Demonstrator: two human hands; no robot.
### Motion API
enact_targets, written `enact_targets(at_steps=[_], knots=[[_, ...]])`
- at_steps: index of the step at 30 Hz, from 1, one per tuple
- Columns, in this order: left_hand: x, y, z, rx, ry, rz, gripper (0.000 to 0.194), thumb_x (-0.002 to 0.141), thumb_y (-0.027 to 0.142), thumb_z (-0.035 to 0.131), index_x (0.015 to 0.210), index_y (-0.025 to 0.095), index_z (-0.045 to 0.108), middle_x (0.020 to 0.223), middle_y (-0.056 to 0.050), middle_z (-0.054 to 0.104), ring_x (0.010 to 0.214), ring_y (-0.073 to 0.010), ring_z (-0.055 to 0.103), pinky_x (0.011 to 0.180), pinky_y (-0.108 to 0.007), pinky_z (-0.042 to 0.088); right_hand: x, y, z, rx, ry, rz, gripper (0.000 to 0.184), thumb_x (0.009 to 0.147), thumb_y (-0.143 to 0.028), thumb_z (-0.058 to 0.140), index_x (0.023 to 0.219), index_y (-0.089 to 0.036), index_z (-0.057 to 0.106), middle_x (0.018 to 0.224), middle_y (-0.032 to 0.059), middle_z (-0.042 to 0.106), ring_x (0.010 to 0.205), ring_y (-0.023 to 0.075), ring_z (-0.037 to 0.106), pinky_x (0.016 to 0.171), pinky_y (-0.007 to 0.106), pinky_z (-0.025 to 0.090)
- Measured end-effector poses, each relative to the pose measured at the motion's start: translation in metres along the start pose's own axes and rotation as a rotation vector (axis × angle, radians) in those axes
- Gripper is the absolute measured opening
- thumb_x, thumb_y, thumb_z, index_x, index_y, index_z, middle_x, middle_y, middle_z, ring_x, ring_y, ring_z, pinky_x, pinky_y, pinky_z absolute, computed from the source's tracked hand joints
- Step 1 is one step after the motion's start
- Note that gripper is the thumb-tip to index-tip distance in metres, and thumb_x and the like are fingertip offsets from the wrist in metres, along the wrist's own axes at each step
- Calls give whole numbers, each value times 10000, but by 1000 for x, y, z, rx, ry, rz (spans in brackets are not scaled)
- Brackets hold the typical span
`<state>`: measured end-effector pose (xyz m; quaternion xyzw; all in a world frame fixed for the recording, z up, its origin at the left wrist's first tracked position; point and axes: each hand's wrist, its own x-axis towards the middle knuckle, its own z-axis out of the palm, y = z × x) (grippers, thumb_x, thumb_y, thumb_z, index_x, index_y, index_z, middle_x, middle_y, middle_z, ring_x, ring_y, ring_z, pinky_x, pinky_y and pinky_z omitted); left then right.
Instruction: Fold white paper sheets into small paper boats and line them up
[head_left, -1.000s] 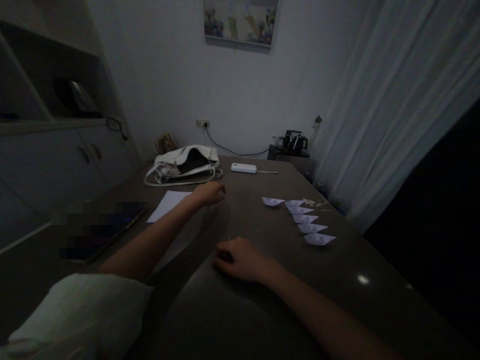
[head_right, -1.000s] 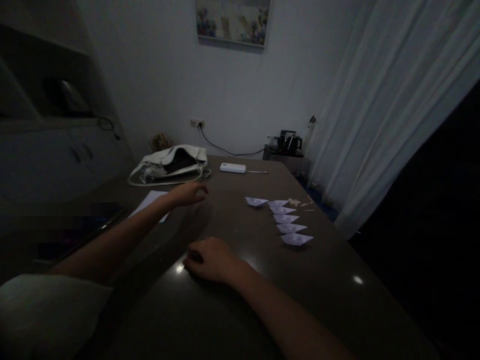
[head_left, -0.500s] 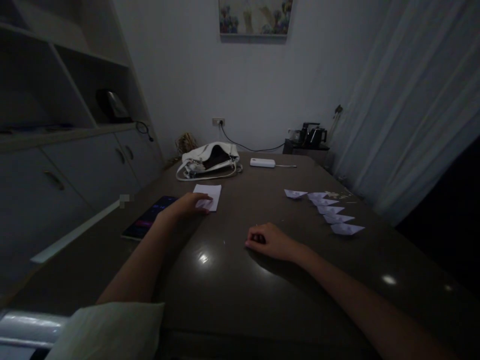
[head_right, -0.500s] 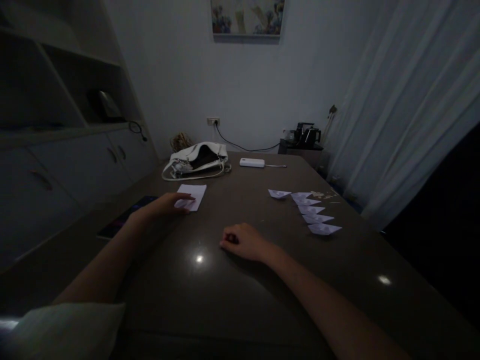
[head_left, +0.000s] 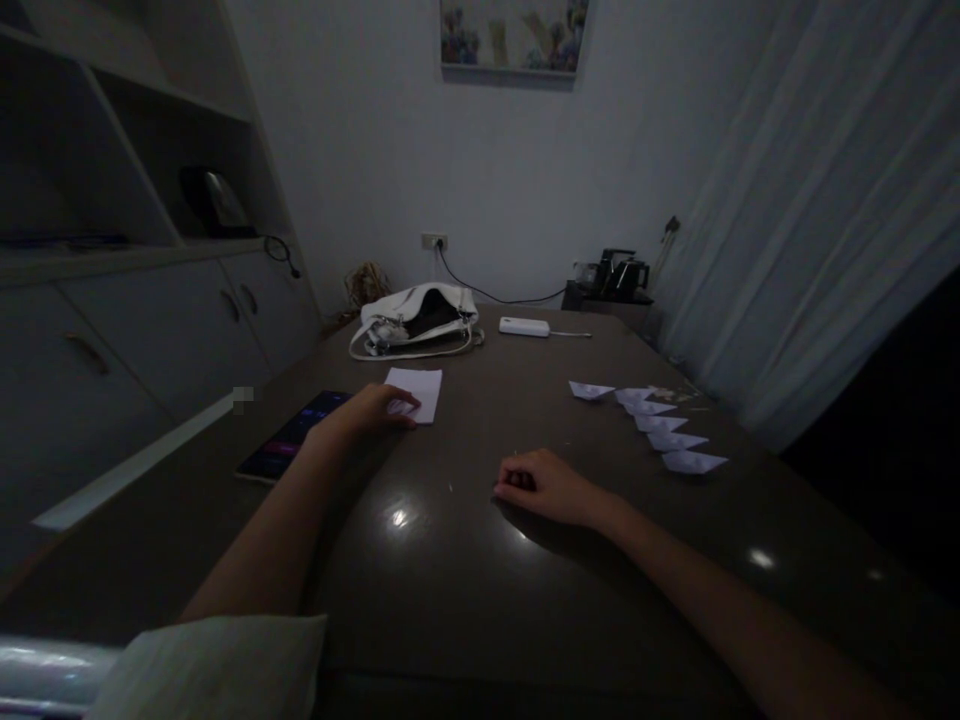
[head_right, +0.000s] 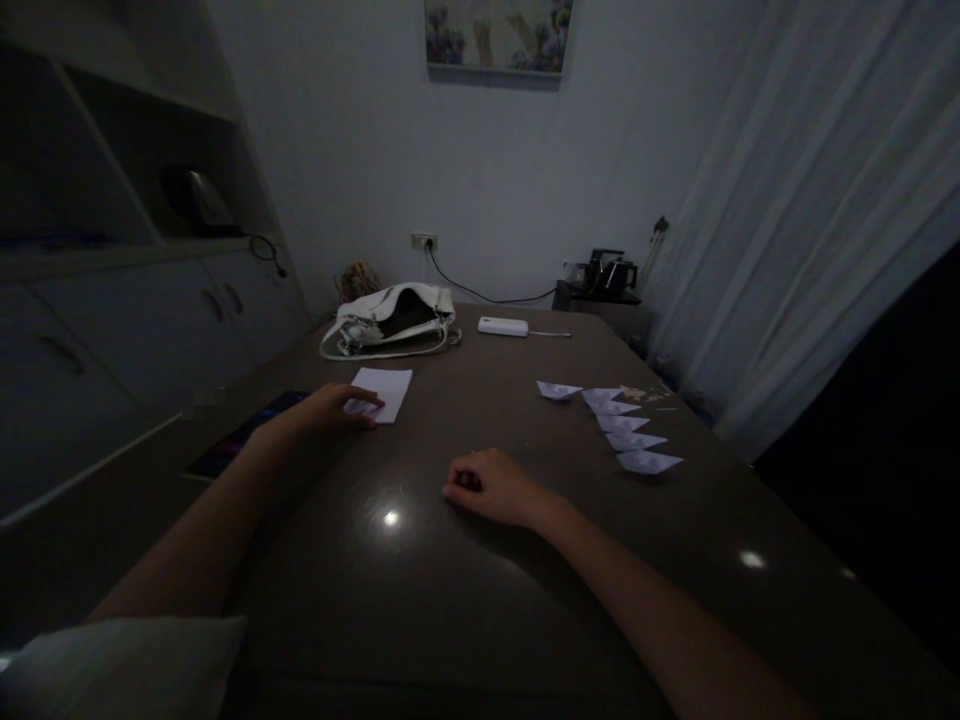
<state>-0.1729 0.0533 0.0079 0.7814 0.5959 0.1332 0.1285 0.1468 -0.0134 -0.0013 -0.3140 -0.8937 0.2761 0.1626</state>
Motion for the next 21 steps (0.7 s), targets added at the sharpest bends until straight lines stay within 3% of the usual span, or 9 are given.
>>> enact_targets(at_steps=[21], knots=[[0,-2,-5,59,-22,-17,399,658,383,671,1023,223,690,1093,-75,675,1042,-271,588,878,-326,432,1,2,0,-10,-5,5,161,829,-282,568,770,-143,623,648,4,588,580,89,518,546,192,343]])
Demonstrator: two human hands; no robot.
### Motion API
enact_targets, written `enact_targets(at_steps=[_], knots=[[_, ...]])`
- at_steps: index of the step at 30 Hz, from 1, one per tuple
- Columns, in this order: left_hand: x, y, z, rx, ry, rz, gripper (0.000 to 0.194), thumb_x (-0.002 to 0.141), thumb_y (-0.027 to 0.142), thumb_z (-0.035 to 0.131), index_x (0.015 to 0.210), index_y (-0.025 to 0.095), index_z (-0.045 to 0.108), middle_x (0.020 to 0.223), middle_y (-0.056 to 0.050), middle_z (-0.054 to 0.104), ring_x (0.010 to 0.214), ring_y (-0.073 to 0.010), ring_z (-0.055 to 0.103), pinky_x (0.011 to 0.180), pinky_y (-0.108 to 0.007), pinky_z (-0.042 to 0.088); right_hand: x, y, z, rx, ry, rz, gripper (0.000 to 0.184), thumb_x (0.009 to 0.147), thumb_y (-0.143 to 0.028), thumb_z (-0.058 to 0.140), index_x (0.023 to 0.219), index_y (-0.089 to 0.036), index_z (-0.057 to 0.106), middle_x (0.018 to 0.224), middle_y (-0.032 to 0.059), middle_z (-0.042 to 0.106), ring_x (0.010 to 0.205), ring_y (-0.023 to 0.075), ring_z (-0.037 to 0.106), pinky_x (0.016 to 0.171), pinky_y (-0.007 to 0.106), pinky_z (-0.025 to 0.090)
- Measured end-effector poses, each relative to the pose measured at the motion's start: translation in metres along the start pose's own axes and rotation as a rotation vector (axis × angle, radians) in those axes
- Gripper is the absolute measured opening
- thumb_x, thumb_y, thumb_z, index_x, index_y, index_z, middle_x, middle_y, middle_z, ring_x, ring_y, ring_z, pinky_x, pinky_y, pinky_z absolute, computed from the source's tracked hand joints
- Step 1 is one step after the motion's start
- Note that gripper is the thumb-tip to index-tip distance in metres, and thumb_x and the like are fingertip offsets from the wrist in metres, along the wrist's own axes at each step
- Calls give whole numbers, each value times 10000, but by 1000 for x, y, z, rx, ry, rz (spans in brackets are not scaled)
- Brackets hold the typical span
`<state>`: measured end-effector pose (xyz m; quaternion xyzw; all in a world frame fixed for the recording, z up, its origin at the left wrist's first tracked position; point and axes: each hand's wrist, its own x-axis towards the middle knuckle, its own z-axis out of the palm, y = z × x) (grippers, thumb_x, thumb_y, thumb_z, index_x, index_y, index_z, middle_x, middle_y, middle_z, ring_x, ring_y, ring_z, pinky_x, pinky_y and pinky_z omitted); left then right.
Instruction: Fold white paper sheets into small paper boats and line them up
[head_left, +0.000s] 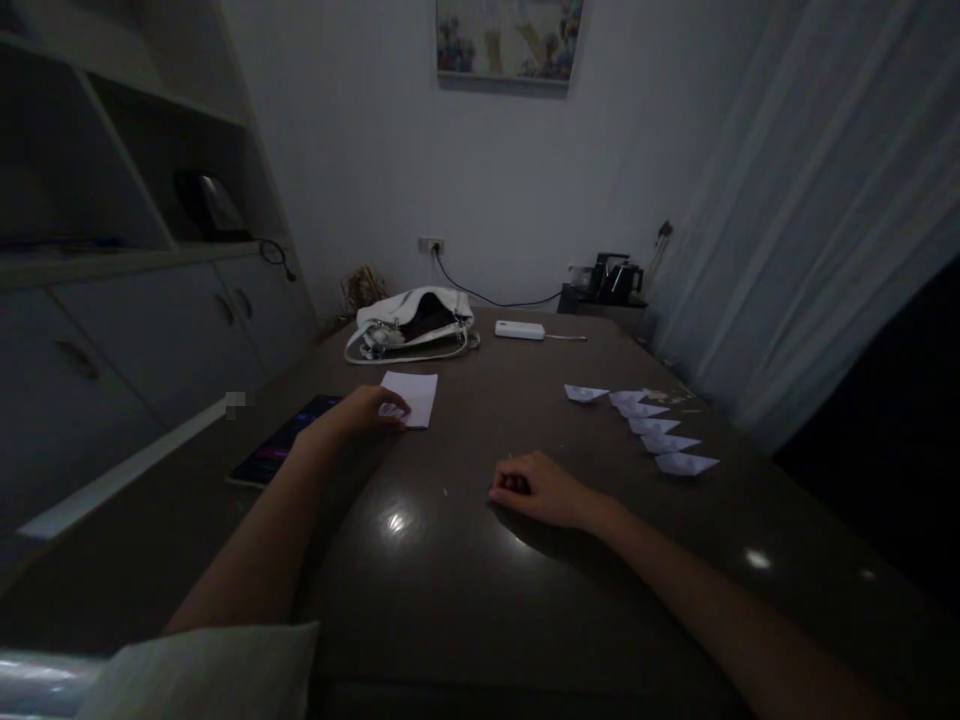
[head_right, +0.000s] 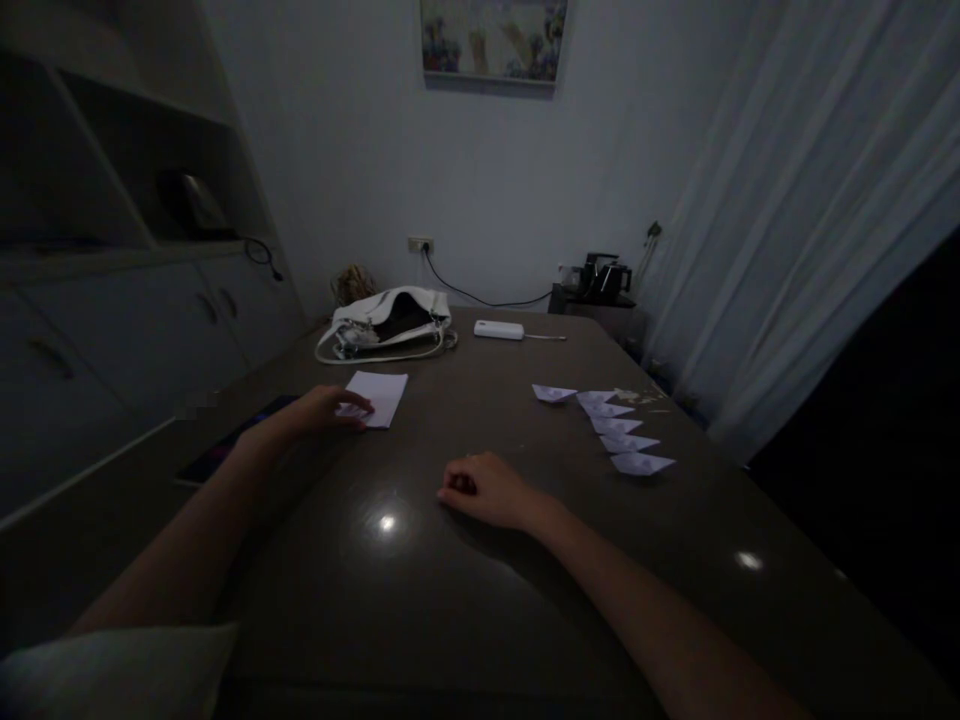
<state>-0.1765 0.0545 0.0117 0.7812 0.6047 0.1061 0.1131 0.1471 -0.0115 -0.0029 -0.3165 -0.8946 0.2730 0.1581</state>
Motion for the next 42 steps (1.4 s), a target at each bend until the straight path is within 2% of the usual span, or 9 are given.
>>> enact_targets(at_steps=[7,13,22,32,39,42], knots=[[-1,7,-4,-19,-18,-2,303,753,401,564,967,235,702,1061,-57,692,984,-234,619,868,-306,440,-1,-1,-1,9,10,-12,149,821,-274,577,768,-142,623,642,-2,577,576,85,510,546,187,343],[3,8,-3,45,55,5,322,802,342,472,956,176,701,1001,-88,708,902,-230,645,800,-293,472,-1,-4,-2,21,-5,9,153,822,-268,573,767,-134,624,643,2,576,579,87,509,547,189,346],[0,10,-4,-19,101,24,364,762,476,539,860,173,714,911,-89,723,814,-234,658,759,-311,489,0,-1,-1,23,-3,-7,157,826,-281,568,769,-143,617,642,-1,573,577,89,509,552,192,345],[-2,17,-11,46,101,32,301,739,400,536,814,174,721,826,-84,727,770,-232,661,694,-295,464,0,-5,-3,0,-3,6,145,820,-263,573,770,-138,627,650,5,585,585,93,514,561,198,343],[-3,14,-8,-14,15,-2,279,655,478,627,759,233,711,831,-41,723,789,-222,647,706,-276,462,0,-3,-1,9,-1,12,151,821,-274,574,770,-142,627,647,3,583,582,93,514,556,196,344],[-3,13,-6,-5,37,-18,352,684,531,600,813,223,710,867,-54,712,793,-227,643,708,-285,465,0,-3,-1,19,8,-9,158,823,-281,571,773,-142,625,648,2,584,583,93,516,559,196,350]])
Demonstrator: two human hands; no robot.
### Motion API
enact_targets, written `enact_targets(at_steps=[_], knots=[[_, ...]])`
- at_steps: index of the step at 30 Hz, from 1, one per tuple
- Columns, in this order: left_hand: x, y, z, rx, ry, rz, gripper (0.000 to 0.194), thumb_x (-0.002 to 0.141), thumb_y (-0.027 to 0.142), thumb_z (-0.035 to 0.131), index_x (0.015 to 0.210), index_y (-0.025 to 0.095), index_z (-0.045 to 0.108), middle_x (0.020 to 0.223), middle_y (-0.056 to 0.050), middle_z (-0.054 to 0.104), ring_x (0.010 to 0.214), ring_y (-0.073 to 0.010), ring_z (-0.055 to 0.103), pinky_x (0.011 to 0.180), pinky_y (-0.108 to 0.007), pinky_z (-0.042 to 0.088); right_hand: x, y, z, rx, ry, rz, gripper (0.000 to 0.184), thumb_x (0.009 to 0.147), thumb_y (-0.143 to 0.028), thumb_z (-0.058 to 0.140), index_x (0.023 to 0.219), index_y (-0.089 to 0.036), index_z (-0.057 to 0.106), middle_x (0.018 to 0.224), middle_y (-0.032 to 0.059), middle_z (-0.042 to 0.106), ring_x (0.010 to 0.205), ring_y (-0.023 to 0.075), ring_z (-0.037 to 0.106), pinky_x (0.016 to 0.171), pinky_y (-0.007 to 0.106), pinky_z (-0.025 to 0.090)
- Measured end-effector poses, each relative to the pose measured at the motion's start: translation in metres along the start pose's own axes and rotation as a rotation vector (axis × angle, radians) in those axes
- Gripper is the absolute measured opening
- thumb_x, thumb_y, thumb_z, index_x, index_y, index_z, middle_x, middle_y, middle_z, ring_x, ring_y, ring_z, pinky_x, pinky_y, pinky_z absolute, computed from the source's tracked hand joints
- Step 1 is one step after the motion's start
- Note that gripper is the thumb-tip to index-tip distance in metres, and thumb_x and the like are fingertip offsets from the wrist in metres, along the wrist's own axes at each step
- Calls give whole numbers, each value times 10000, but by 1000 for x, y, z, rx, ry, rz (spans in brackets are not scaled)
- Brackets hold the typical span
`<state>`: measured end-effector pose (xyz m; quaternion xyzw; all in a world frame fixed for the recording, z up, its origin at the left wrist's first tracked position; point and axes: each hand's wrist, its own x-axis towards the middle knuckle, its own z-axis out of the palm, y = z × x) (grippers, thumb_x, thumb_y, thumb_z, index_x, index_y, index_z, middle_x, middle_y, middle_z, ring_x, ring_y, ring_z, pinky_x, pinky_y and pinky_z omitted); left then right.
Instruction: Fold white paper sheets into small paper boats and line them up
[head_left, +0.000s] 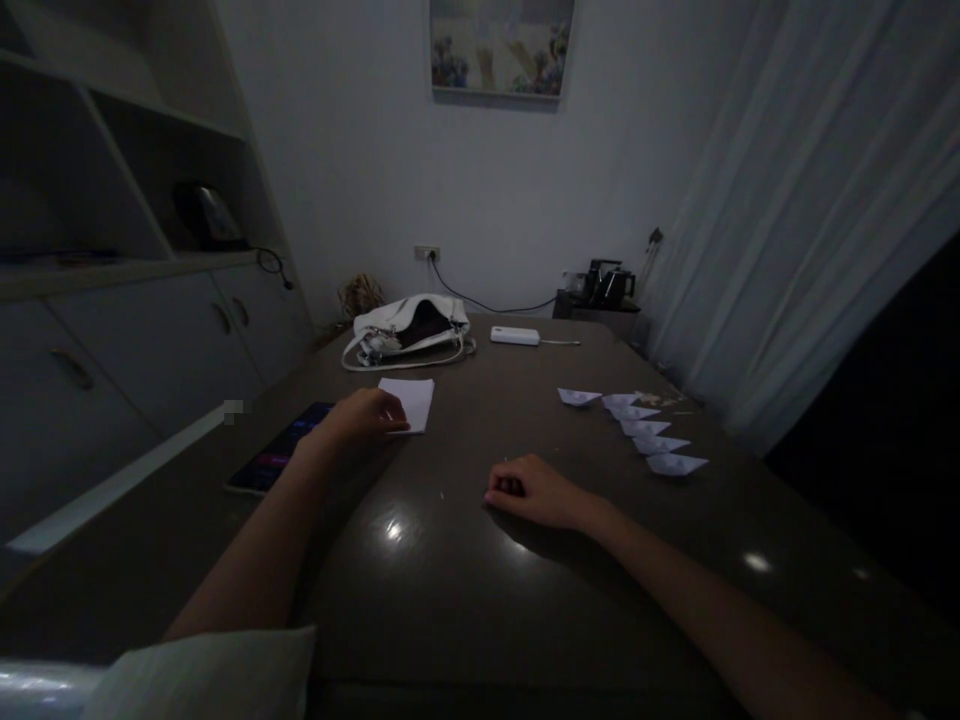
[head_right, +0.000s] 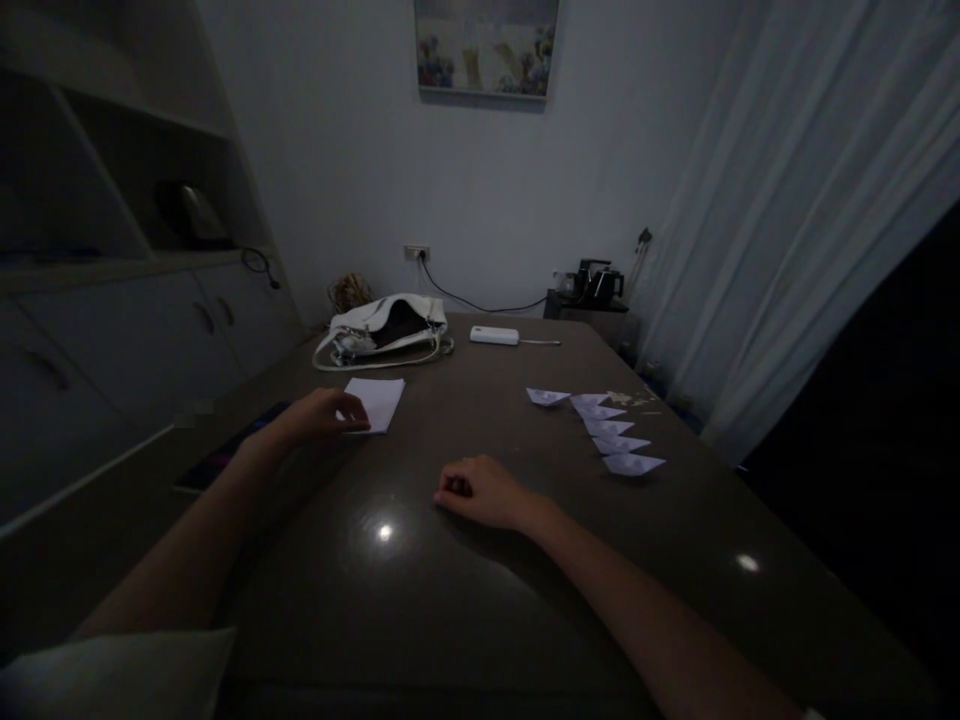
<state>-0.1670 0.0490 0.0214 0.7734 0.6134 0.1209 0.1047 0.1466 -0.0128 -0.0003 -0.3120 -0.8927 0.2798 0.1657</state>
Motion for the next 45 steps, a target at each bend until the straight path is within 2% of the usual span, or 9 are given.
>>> enact_targets(at_steps=[5,12,21,27,31,37,40,42,45], knots=[[3,3,4,45,93,73,382,755,504,551,970,217,681,1033,-73,678,955,-252,609,842,-324,448,0,-1,-1,-9,-4,9,143,819,-271,575,769,-145,623,645,0,584,591,96,519,564,199,348],[7,6,18,-13,30,165,473,831,413,454,1251,215,542,1367,-84,478,1248,-242,435,1048,-355,305,0,0,0,-13,0,-12,149,824,-274,569,769,-145,620,649,-2,580,581,88,508,556,192,341],[3,7,17,-59,-18,91,580,696,541,592,1172,210,603,1264,-102,573,1164,-293,511,990,-378,368,0,-1,0,-18,-8,6,139,816,-271,581,770,-148,627,645,-3,581,582,91,503,561,200,333],[5,5,15,-61,-21,68,425,739,444,561,1085,216,653,1166,-79,640,1100,-273,558,938,-347,400,0,0,0,-10,4,-5,143,820,-270,574,768,-147,624,653,0,582,583,88,504,555,195,338],[5,7,16,-44,10,100,469,734,503,560,1076,198,660,1141,-101,644,1070,-282,568,912,-345,413,0,-1,0,-10,7,-9,142,817,-262,577,759,-141,622,633,-4,572,578,88,507,549,191,336],[6,25,19,10,90,84,458,788,530,485,1027,187,673,1066,-106,669,987,-273,598,850,-332,437,0,-1,0,-12,3,-2,144,818,-267,578,762,-142,623,635,-3,574,575,89,510,546,188,341],[5,35,22,9,106,-16,415,829,494,440,994,187,667,926,-90,697,852,-242,637,745,-299,465,-1,1,0,-9,0,-2,149,825,-274,568,773,-147,625,648,1,583,587,91,516,553,192,346],[3,40,26,49,148,-28,424,806,508,485,1040,192,645,1002,-91,679,922,-250,621,775,-297,462,-1,2,1,-10,2,-6,151,827,-277,565,775,-148,624,652,1,585,587,91,514,555,194,345],[2,43,32,164,223,-82,644,753,609,517,1194,141,557,1200,-153,585,1088,-301,541,892,-345,425,0,3,1,-14,4,-18,153,825,-281,567,774,-148,624,662,2,589,592,91,519,556,192,344]])
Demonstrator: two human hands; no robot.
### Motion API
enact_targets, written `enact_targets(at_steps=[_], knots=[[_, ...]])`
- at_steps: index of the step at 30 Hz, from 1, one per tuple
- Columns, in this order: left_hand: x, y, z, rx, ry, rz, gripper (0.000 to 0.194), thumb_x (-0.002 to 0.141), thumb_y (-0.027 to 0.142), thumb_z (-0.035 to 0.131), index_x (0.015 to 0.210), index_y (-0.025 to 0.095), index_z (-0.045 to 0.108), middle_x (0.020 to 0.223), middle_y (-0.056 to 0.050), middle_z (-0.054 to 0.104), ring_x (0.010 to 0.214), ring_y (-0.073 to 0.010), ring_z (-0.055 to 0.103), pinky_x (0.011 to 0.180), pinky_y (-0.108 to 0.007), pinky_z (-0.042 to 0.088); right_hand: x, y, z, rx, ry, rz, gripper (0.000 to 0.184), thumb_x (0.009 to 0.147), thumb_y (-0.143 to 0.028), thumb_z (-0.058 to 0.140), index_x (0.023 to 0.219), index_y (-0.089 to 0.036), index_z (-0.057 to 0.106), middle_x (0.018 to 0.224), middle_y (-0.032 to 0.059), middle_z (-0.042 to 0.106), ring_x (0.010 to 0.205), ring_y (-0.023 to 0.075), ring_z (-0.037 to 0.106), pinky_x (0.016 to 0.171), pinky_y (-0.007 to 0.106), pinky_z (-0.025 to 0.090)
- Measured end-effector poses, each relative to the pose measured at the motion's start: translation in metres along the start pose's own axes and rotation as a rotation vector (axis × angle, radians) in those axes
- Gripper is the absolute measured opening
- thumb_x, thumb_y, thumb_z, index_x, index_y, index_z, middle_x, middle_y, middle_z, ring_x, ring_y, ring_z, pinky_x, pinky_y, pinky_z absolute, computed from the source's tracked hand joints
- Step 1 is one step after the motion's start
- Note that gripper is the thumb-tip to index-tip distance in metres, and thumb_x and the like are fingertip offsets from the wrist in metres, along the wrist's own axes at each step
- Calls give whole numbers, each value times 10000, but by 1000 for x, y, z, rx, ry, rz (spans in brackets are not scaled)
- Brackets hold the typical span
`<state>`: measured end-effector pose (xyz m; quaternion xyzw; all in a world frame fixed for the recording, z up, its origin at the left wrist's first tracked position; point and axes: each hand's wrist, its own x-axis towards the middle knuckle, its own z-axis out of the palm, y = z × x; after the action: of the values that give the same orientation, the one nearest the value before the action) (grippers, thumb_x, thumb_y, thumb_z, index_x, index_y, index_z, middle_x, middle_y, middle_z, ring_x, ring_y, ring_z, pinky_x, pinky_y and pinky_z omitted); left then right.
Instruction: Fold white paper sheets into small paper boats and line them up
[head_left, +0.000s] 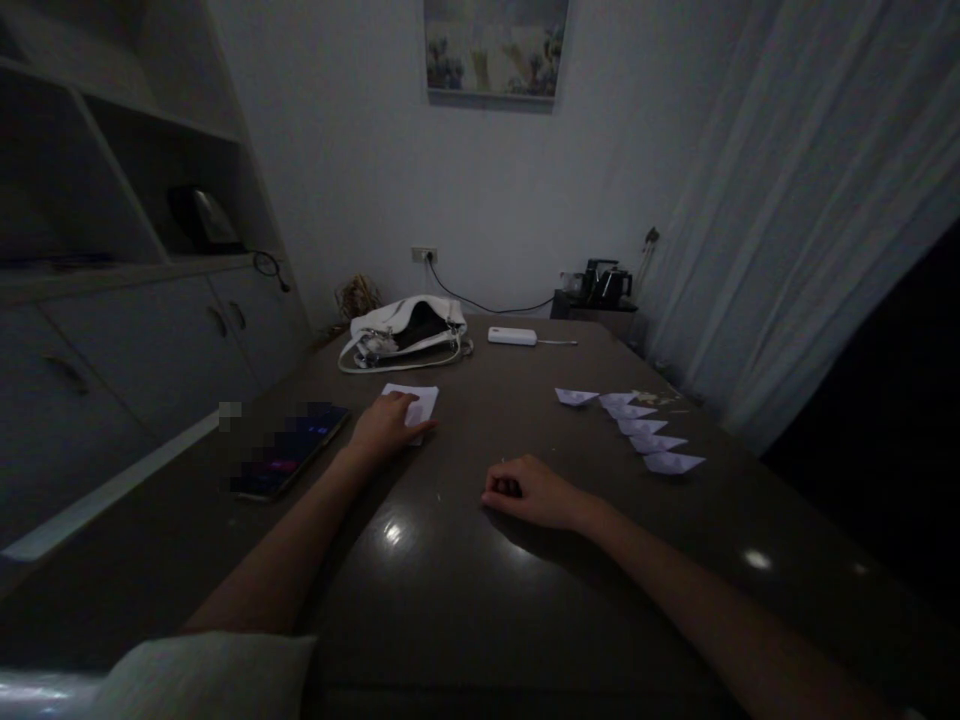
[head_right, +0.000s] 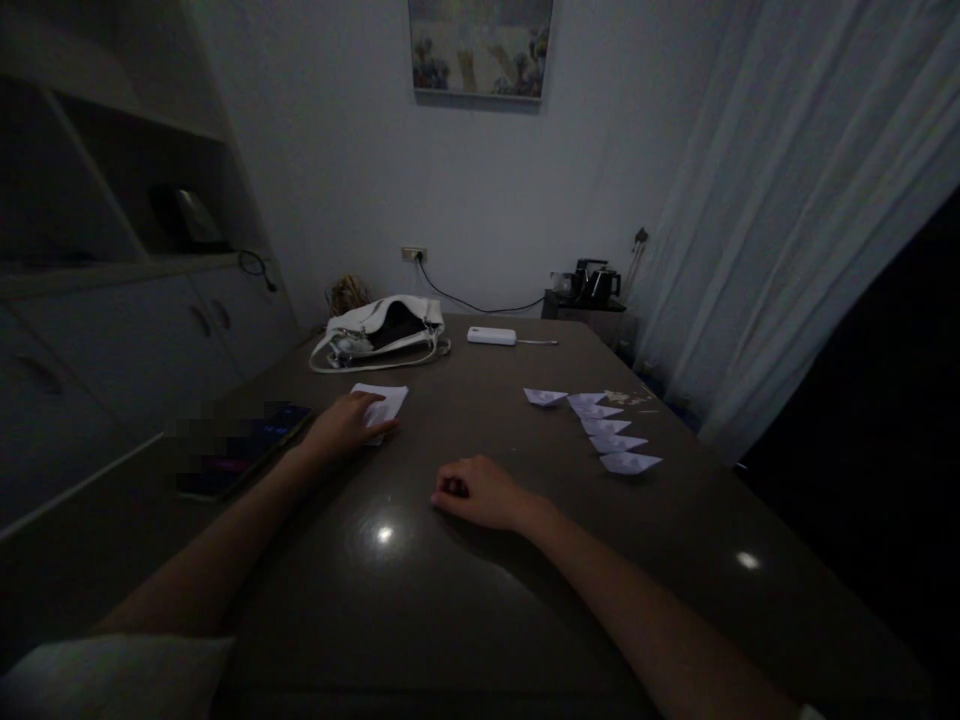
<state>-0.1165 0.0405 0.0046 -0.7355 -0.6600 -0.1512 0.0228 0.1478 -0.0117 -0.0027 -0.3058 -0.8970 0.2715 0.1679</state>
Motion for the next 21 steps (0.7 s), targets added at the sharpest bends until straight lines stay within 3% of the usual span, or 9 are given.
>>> enact_targets(at_steps=[2,5,14,21], knots=[[-1,2,3,49,1,-63,786,725,682,492,1261,108,492,1257,-189,534,1121,-331,512,908,-389,418,0,0,0,-3,1,-2,154,824,-281,568,771,-148,623,660,2,589,593,91,521,556,192,344],[-2,5,4,62,-12,-122,832,707,712,478,1297,126,447,1310,-191,483,1155,-361,477,884,-451,428,0,0,0,-4,7,-5,154,822,-282,572,765,-148,622,653,0,586,590,91,520,556,191,344],[-2,5,1,6,-25,-96,623,763,545,526,1257,167,483,1312,-151,475,1175,-338,454,854,-462,447,0,-2,0,13,9,-7,140,817,-266,577,755,-148,618,630,-8,571,572,86,506,545,188,341],[1,-1,2,-41,-11,-89,611,734,537,564,1226,178,516,1300,-131,478,1154,-340,465,854,-441,444,0,0,0,6,11,-12,151,823,-274,571,761,-145,618,640,-4,578,575,85,512,546,188,348]])
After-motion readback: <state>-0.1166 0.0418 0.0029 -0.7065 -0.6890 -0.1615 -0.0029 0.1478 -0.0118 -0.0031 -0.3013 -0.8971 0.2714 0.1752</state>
